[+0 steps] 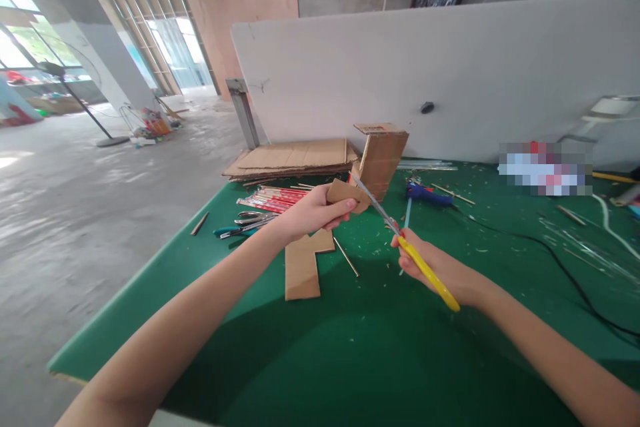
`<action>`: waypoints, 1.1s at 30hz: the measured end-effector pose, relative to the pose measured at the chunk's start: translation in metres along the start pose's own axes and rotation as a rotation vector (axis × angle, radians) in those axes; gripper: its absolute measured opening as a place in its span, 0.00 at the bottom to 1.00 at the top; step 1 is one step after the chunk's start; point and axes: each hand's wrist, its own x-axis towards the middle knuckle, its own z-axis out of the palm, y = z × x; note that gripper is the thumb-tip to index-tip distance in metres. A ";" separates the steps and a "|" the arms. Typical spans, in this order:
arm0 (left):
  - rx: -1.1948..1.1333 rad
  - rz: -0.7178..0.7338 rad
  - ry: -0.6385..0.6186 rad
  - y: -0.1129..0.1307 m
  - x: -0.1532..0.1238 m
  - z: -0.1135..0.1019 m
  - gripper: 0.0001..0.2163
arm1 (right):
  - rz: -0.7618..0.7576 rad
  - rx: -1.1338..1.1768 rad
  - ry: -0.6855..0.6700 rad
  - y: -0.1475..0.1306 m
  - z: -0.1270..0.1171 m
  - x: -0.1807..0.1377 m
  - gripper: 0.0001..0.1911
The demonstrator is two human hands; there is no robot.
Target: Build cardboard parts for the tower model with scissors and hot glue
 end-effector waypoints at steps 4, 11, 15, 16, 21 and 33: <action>-0.060 -0.014 -0.032 -0.001 0.000 0.000 0.13 | 0.029 -0.049 -0.001 -0.010 0.001 -0.001 0.19; -0.150 -0.046 -0.053 -0.004 0.004 -0.001 0.13 | 0.118 -0.187 -0.060 -0.018 0.002 0.002 0.20; -0.156 -0.066 -0.064 -0.008 0.006 -0.001 0.13 | 0.132 -0.207 -0.054 -0.021 0.003 0.005 0.22; -0.143 -0.073 -0.082 -0.010 0.006 -0.001 0.13 | 0.136 -0.205 -0.051 -0.022 0.003 0.005 0.23; -0.161 -0.110 -0.058 -0.013 0.008 0.002 0.11 | 0.127 -0.197 -0.018 -0.020 0.005 0.007 0.23; -0.408 -0.108 0.122 -0.026 0.015 0.004 0.12 | 0.071 -0.066 0.155 -0.022 0.005 0.008 0.29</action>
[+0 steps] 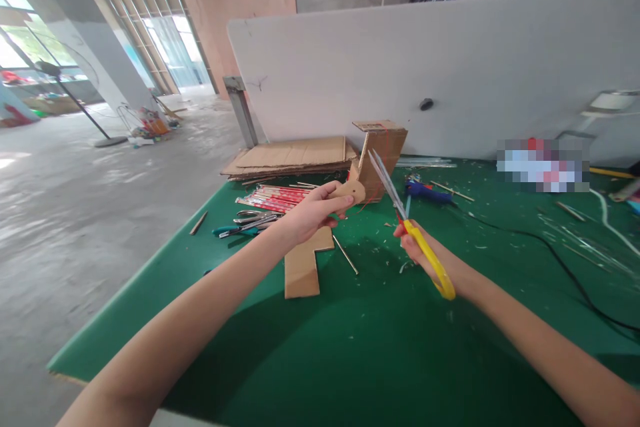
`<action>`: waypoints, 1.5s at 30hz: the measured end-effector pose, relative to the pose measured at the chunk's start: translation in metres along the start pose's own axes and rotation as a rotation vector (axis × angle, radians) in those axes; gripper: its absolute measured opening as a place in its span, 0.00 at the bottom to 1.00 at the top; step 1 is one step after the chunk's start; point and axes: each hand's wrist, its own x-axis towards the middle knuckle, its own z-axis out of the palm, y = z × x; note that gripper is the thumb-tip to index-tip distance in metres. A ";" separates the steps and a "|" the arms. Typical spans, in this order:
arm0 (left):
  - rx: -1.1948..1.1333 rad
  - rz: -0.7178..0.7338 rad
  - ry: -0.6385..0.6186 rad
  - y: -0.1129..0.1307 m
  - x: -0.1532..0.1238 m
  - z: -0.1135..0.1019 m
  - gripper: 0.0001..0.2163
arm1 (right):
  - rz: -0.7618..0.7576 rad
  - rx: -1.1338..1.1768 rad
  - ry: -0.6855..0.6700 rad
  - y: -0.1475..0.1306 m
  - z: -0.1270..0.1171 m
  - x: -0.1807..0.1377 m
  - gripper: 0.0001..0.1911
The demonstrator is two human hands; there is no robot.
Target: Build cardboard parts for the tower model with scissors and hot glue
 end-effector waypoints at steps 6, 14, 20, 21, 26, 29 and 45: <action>-0.127 0.055 0.096 -0.005 0.000 0.014 0.06 | 0.040 -0.025 0.021 0.002 0.008 -0.001 0.25; -0.164 0.217 0.255 -0.010 -0.002 0.033 0.12 | 0.105 -0.067 0.032 -0.004 0.020 -0.007 0.22; -0.018 0.235 0.203 -0.004 -0.007 0.036 0.12 | 0.121 -0.129 -0.035 -0.007 0.014 -0.008 0.22; -0.005 0.231 0.202 -0.003 -0.008 0.037 0.12 | 0.126 -0.125 -0.045 -0.008 0.013 -0.008 0.22; -0.054 0.179 0.212 -0.005 -0.007 0.035 0.11 | 0.128 -0.121 -0.079 -0.008 0.007 -0.009 0.22; -0.085 0.192 0.227 -0.010 -0.005 0.033 0.12 | 0.077 -0.109 -0.111 -0.006 0.003 -0.009 0.23; 0.006 0.179 0.155 -0.010 -0.002 0.028 0.13 | 0.147 -0.180 -0.074 -0.002 0.006 -0.007 0.21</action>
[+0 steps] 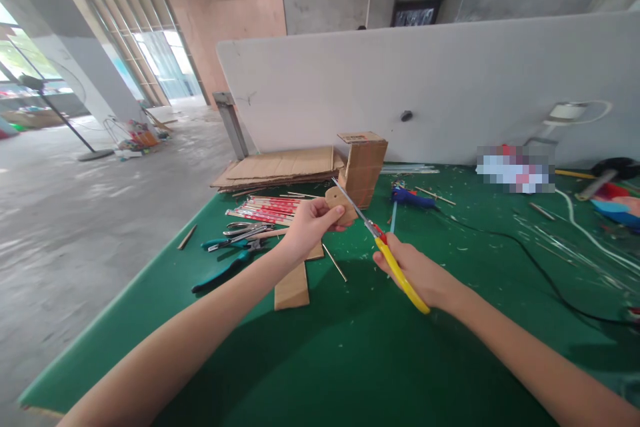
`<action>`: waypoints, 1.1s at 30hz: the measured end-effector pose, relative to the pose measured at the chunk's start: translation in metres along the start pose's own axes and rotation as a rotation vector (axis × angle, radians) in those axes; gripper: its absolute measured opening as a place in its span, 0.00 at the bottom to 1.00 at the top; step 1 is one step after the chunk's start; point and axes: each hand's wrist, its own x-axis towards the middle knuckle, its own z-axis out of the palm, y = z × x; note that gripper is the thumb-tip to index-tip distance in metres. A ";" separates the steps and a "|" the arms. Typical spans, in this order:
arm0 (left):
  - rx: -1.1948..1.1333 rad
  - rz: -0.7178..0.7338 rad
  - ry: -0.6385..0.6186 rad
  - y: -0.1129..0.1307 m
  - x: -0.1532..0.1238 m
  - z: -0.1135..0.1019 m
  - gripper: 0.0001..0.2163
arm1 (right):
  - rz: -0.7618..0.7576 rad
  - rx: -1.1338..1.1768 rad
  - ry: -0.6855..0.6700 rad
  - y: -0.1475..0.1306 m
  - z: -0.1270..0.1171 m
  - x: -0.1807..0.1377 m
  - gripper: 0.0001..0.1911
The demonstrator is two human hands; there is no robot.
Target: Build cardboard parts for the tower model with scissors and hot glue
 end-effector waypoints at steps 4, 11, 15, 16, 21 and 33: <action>-0.032 -0.011 -0.008 -0.002 0.000 -0.001 0.13 | 0.008 -0.006 0.021 -0.002 0.001 -0.001 0.21; -0.058 0.000 -0.022 -0.004 0.001 -0.002 0.14 | -0.011 -0.052 0.042 -0.004 0.004 -0.001 0.20; -0.042 0.009 -0.026 0.001 -0.001 -0.001 0.12 | -0.011 -0.011 0.046 -0.004 0.005 -0.002 0.21; -0.032 0.016 -0.030 0.003 -0.001 0.000 0.12 | -0.017 -0.007 0.047 -0.005 0.005 -0.003 0.21; 0.016 0.007 -0.082 0.011 -0.004 0.002 0.10 | -0.094 0.034 0.044 -0.006 0.006 -0.003 0.21; 0.022 -0.038 -0.078 0.010 -0.004 0.000 0.07 | -0.048 0.034 0.049 0.003 0.013 0.003 0.21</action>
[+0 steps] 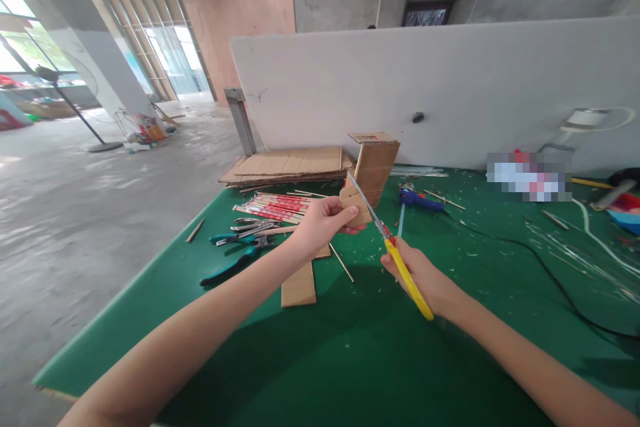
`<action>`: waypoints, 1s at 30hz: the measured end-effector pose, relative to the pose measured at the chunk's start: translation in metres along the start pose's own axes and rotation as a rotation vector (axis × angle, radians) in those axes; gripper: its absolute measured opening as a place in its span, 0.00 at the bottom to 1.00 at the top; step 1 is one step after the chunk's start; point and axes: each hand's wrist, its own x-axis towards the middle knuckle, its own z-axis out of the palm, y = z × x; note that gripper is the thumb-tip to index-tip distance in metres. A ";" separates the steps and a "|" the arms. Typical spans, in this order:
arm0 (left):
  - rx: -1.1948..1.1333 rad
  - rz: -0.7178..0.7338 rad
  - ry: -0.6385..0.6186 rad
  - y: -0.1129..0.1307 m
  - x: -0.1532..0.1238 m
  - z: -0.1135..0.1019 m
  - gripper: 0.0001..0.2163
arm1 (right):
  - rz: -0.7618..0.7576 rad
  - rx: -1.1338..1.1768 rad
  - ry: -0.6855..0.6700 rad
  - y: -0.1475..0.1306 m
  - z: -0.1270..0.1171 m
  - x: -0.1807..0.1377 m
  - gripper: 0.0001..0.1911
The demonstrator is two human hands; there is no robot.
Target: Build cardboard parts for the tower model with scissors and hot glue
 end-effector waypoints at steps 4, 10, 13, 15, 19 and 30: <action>0.017 -0.010 0.012 0.003 0.000 -0.001 0.05 | 0.005 0.025 -0.012 -0.004 -0.001 -0.002 0.22; 0.124 -0.021 -0.007 0.013 -0.002 0.001 0.04 | -0.033 0.118 -0.016 -0.004 -0.004 -0.003 0.22; 0.169 -0.044 -0.031 0.018 -0.004 0.003 0.05 | -0.052 0.154 -0.020 -0.001 -0.002 -0.002 0.22; 0.183 -0.055 -0.042 0.021 -0.005 0.003 0.05 | -0.045 0.169 -0.005 0.001 0.000 0.000 0.22; 0.195 -0.061 -0.066 0.023 -0.005 0.001 0.07 | -0.034 0.163 0.006 0.005 0.003 0.001 0.22; 0.297 -0.007 -0.020 0.024 -0.007 0.004 0.02 | -0.048 0.153 0.039 0.004 0.008 0.003 0.19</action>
